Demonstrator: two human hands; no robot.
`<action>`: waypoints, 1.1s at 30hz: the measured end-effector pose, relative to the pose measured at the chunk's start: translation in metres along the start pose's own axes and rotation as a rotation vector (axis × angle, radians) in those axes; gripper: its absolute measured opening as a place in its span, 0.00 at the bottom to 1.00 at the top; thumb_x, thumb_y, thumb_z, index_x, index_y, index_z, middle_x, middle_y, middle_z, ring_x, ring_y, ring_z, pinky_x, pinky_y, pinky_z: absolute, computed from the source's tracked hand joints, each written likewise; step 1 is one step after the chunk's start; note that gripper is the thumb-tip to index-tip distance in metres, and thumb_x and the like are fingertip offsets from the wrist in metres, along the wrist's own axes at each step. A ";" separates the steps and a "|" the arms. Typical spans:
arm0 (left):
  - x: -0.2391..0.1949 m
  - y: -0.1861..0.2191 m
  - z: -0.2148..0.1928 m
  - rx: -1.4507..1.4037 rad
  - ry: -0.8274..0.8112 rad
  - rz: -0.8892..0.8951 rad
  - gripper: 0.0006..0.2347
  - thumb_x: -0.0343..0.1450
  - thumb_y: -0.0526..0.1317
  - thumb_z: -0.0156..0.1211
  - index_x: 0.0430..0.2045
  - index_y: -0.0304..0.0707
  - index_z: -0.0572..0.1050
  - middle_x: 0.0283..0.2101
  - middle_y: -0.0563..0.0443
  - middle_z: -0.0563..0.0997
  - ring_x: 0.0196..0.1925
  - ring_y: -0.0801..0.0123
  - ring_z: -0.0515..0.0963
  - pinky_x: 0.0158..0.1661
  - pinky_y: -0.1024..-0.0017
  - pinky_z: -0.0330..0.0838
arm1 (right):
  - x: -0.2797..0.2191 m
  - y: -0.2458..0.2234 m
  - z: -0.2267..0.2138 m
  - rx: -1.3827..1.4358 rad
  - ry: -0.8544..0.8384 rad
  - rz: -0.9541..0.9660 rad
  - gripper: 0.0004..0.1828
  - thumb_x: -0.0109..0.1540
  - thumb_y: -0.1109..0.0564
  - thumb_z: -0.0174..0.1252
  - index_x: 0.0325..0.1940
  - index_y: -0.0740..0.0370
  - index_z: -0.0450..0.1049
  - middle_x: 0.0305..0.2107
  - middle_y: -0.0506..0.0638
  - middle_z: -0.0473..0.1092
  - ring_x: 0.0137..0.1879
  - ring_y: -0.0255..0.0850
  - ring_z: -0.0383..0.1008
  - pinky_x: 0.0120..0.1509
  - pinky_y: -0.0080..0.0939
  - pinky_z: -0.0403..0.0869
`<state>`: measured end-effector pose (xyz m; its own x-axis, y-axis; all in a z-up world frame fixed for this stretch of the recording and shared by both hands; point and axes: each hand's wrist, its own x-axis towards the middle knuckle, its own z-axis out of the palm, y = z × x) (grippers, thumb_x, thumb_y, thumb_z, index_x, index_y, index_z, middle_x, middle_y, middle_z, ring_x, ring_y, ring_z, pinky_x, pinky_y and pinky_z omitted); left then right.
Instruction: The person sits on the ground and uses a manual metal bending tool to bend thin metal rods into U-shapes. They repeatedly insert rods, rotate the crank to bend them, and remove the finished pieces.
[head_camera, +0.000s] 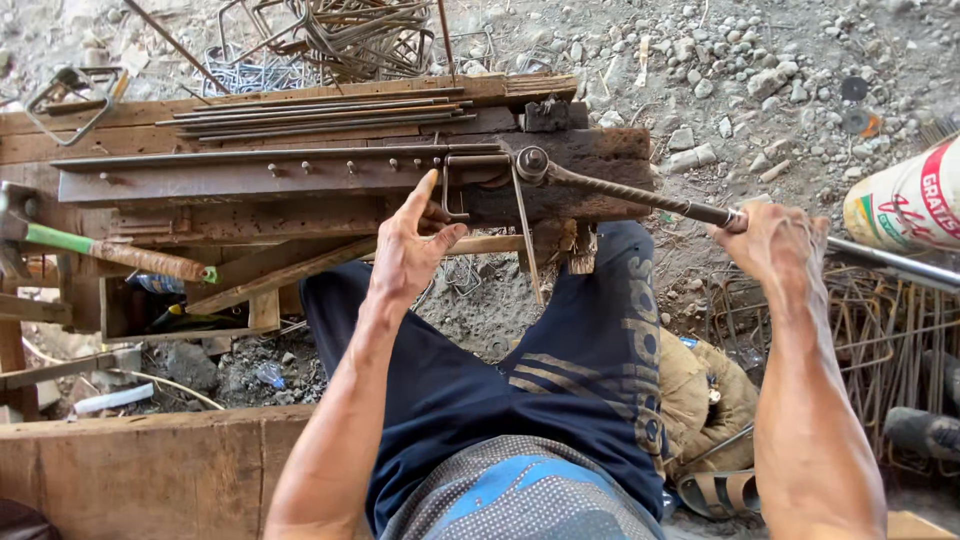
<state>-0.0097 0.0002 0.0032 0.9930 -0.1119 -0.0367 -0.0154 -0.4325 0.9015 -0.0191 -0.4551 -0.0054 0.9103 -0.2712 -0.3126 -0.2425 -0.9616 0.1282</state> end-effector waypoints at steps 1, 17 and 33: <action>-0.008 0.000 0.002 0.002 -0.009 0.005 0.34 0.66 0.47 0.68 0.67 0.42 0.59 0.39 0.53 0.82 0.38 0.72 0.79 0.45 0.73 0.76 | -0.010 -0.001 0.001 0.005 -0.001 0.009 0.22 0.68 0.34 0.53 0.37 0.53 0.74 0.26 0.52 0.76 0.36 0.49 0.76 0.60 0.52 0.62; -0.057 0.028 0.026 -0.306 -0.311 -0.247 0.19 0.73 0.46 0.53 0.55 0.38 0.74 0.31 0.55 0.81 0.37 0.76 0.80 0.45 0.78 0.74 | -0.035 0.004 0.034 0.076 0.082 0.070 0.26 0.63 0.29 0.61 0.34 0.53 0.74 0.26 0.48 0.75 0.33 0.43 0.71 0.53 0.45 0.61; -0.050 0.019 0.064 -0.483 -0.349 -0.350 0.10 0.75 0.41 0.52 0.40 0.35 0.78 0.25 0.53 0.77 0.26 0.74 0.80 0.34 0.78 0.78 | 0.019 0.015 0.052 0.114 0.346 0.004 0.21 0.61 0.33 0.68 0.42 0.50 0.81 0.30 0.50 0.79 0.38 0.47 0.75 0.58 0.53 0.60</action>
<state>-0.0669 -0.0595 -0.0056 0.8331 -0.3545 -0.4245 0.4338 -0.0573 0.8992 -0.0232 -0.4767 -0.0588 0.9641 -0.2641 0.0274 -0.2646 -0.9642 0.0168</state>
